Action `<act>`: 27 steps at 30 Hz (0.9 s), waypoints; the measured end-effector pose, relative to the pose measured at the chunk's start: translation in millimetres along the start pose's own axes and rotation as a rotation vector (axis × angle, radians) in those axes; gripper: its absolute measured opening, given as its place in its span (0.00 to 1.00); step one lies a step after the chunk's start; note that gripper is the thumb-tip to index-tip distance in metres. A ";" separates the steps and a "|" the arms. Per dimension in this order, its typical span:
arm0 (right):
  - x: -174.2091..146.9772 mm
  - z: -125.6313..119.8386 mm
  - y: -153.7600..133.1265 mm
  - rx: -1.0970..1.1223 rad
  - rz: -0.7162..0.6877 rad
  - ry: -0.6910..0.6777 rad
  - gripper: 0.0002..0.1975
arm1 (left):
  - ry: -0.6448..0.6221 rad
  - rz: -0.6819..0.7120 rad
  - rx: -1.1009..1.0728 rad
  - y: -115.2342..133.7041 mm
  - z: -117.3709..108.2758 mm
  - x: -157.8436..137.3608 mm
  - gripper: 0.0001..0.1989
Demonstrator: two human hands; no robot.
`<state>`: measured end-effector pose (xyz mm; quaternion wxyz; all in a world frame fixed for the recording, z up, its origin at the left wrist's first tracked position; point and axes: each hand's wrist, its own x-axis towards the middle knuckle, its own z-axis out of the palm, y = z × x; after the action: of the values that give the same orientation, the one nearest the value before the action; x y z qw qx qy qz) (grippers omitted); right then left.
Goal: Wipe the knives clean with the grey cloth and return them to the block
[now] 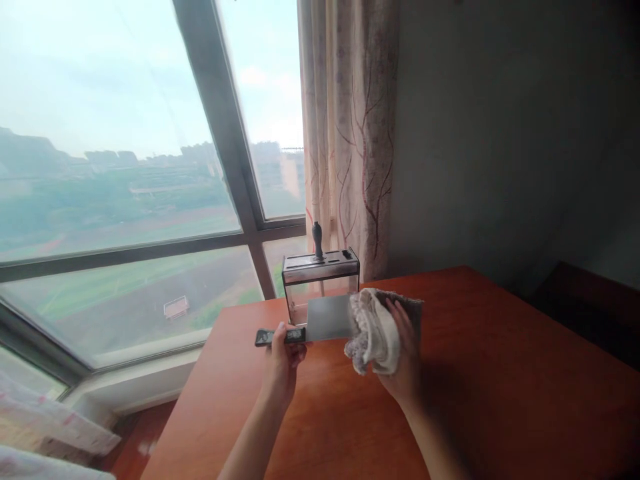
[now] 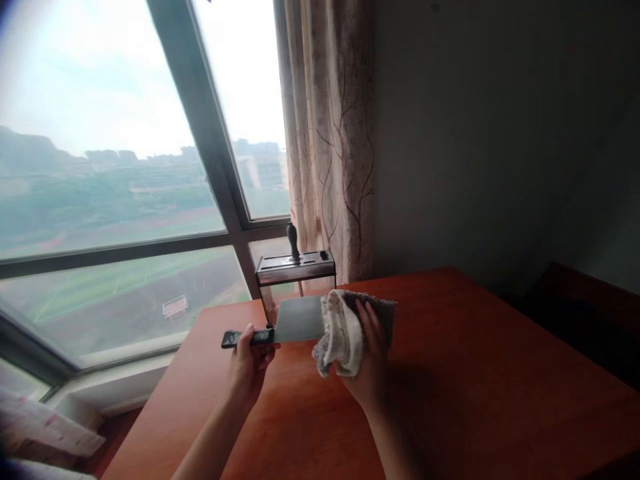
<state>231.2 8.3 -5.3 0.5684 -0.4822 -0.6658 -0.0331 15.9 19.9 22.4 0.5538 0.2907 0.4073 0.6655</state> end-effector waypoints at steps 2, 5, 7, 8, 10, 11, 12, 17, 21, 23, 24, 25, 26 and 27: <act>-0.7 -0.4 -3.8 -0.129 -0.066 -0.071 0.30 | 0.011 0.016 0.047 1.5 -1.3 0.7 0.16; -5.3 5.2 -12.2 -0.318 -0.127 -0.148 0.31 | -0.006 0.027 0.103 -2.0 -0.7 -1.7 0.16; -9.5 12.6 -21.1 -0.375 -0.147 -0.167 0.29 | -0.018 0.012 0.131 -6.9 2.3 -6.1 0.17; -11.6 16.5 -26.2 -0.383 -0.159 -0.172 0.28 | -0.021 -0.004 0.145 -9.5 4.6 -8.9 0.17; -15.3 23.4 -36.1 -0.367 -0.181 -0.179 0.26 | -0.029 -0.031 0.162 -14.0 10.0 -14.8 0.18; -16.6 25.9 -39.9 -0.346 -0.192 -0.181 0.26 | -0.035 -0.036 0.162 -15.6 12.5 -17.5 0.17; -17.5 27.5 -42.4 -0.319 -0.202 -0.186 0.26 | -0.043 -0.036 0.157 -16.8 14.5 -19.5 0.17; -13.5 23.8 -31.6 -0.210 -0.193 -0.235 0.30 | -0.060 -0.090 0.149 -17.7 14.0 -19.2 0.16; -7.3 14.6 -6.4 -0.135 -0.088 -0.141 0.31 | -0.113 -0.069 0.131 -13.6 9.1 -14.8 0.17; -5.7 10.6 5.7 -0.061 -0.013 -0.041 0.31 | -0.153 -0.052 0.121 -10.5 8.8 -14.5 0.16; -5.4 9.2 11.0 -0.007 0.037 0.025 0.30 | -0.167 -0.049 0.115 -9.2 9.2 -14.8 0.16; -5.3 8.1 15.5 0.064 0.099 0.100 0.29 | -0.173 -0.049 0.108 -8.1 9.7 -15.1 0.16; -5.5 7.4 19.2 0.166 0.181 0.176 0.27 | -0.175 -0.052 0.100 -7.4 10.2 -15.5 0.16; -6.1 7.1 22.1 0.315 0.291 0.258 0.26 | -0.173 -0.058 0.089 -7.1 10.7 -15.7 0.16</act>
<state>240.4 20.6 -23.7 0.7156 -0.4703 -0.5082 0.0924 31.8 7.4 22.6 0.5926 0.3596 0.3954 0.6027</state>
